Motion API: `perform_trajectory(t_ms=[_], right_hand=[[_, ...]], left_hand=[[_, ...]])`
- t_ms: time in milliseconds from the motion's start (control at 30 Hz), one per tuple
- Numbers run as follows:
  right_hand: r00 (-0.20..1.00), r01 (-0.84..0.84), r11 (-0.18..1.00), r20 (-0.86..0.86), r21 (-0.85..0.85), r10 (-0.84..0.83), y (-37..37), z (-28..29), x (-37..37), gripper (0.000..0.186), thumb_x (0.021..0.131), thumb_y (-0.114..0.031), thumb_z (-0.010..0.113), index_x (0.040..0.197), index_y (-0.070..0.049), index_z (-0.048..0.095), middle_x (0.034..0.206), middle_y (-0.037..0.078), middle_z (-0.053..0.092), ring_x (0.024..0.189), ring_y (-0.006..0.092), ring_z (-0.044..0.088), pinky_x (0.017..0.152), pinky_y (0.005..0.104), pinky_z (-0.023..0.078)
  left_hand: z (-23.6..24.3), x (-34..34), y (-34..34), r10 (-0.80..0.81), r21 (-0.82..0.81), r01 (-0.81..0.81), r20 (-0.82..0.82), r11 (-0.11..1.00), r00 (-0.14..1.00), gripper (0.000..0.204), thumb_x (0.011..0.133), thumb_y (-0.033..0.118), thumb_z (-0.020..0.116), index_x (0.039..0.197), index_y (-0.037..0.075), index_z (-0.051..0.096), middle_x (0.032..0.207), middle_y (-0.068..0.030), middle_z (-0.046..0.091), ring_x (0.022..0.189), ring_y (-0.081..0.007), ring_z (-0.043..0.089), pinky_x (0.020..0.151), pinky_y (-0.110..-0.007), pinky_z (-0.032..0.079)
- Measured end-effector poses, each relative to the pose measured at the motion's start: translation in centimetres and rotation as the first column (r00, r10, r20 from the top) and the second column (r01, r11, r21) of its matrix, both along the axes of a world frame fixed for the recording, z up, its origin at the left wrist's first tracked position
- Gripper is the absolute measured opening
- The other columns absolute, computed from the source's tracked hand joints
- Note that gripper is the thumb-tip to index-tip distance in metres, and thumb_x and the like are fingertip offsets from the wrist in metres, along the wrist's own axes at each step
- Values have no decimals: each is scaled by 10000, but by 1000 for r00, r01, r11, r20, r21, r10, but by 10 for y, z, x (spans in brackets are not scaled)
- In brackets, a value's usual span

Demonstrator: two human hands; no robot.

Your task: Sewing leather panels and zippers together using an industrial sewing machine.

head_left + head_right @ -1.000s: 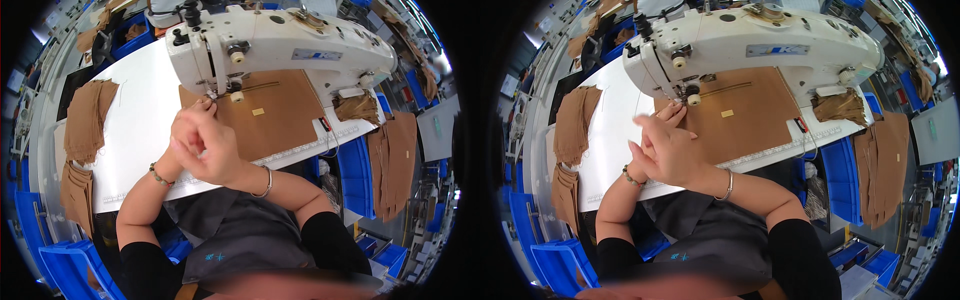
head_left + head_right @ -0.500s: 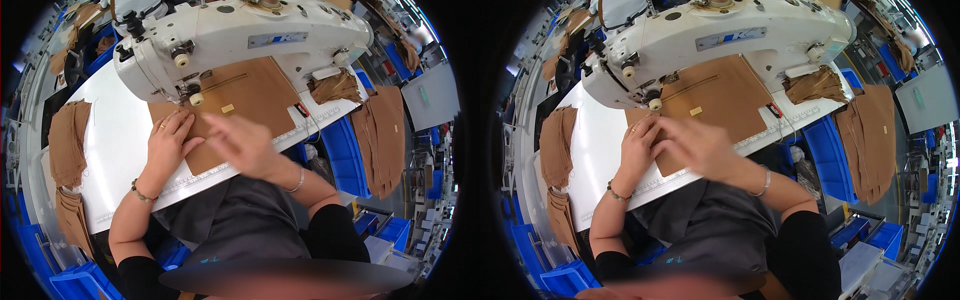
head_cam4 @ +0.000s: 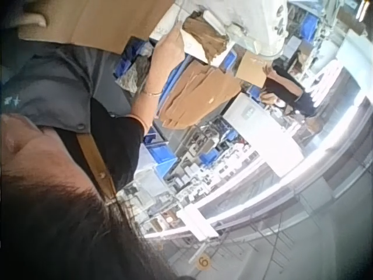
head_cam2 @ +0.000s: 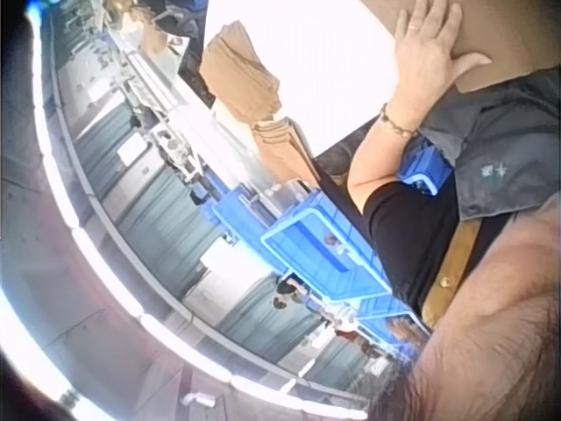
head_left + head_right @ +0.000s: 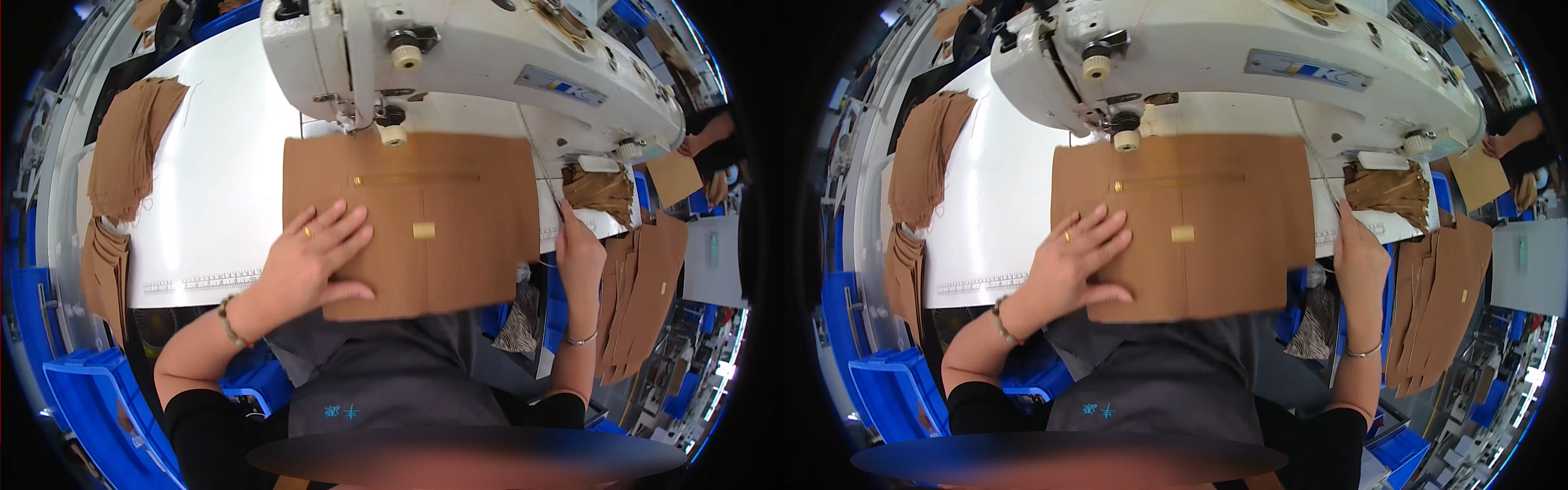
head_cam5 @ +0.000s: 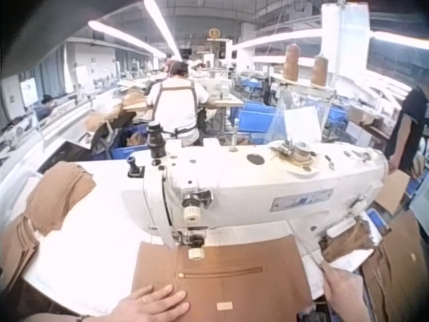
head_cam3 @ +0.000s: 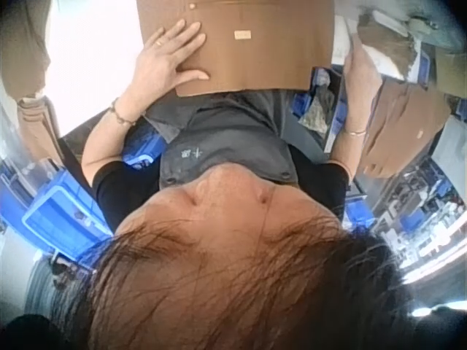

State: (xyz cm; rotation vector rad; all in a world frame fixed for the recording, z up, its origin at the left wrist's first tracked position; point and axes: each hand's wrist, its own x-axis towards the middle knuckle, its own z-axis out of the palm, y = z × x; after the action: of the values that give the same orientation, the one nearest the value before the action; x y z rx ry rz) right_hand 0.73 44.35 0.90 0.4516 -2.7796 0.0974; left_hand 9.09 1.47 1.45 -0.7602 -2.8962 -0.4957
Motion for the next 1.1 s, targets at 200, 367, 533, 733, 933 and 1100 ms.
perform_trajectory(t_ms=[200,367,533,733,933,1100], right_hand=[[990,73,979,132,-191,-48,13,15,1,414,903,62,530,1305,-30,565,1061,233,671,937,406,678,837,459,540],[968,219,863,212,-456,-133,15,18,13,224,975,14,510,1194,16,561,1079,251,659,973,416,657,875,422,506],[946,-52,987,-324,-153,0,11,33,12,142,1020,-31,562,1109,47,640,1249,222,630,1088,337,620,954,396,481],[991,-105,915,36,-389,129,-64,50,12,255,988,-55,620,1228,-36,704,1128,144,639,949,289,632,822,394,512],[845,-528,841,29,-118,535,-172,21,-28,382,920,-123,670,1301,-119,680,940,84,569,811,261,575,697,395,458],[656,-755,655,-63,-36,752,-218,-3,-38,416,901,-145,680,1317,-168,685,900,17,580,816,211,585,697,380,463]], left_hand=[[-9,69,8,14,24,-14,4,1000,1000,851,731,662,777,1394,142,655,1513,-51,585,1426,-286,520,1180,-506,375],[-32,70,11,65,33,-60,-168,998,984,809,747,678,755,1371,170,674,1453,-23,640,1398,-249,551,1194,-460,344],[-47,67,13,91,20,-89,-325,996,941,708,807,668,722,1329,190,700,1391,-2,684,1350,-223,595,1170,-421,375],[-60,64,12,102,33,-97,-438,995,893,604,867,634,705,1285,200,726,1328,16,722,1298,-216,639,1154,-376,392],[-64,63,12,100,0,-115,-493,993,864,513,959,584,638,1308,216,717,1374,46,695,1329,-200,619,1147,-362,394],[-67,61,13,100,17,-107,-519,994,849,527,921,592,683,1285,213,730,1325,38,724,1294,-218,645,1169,-373,381]])
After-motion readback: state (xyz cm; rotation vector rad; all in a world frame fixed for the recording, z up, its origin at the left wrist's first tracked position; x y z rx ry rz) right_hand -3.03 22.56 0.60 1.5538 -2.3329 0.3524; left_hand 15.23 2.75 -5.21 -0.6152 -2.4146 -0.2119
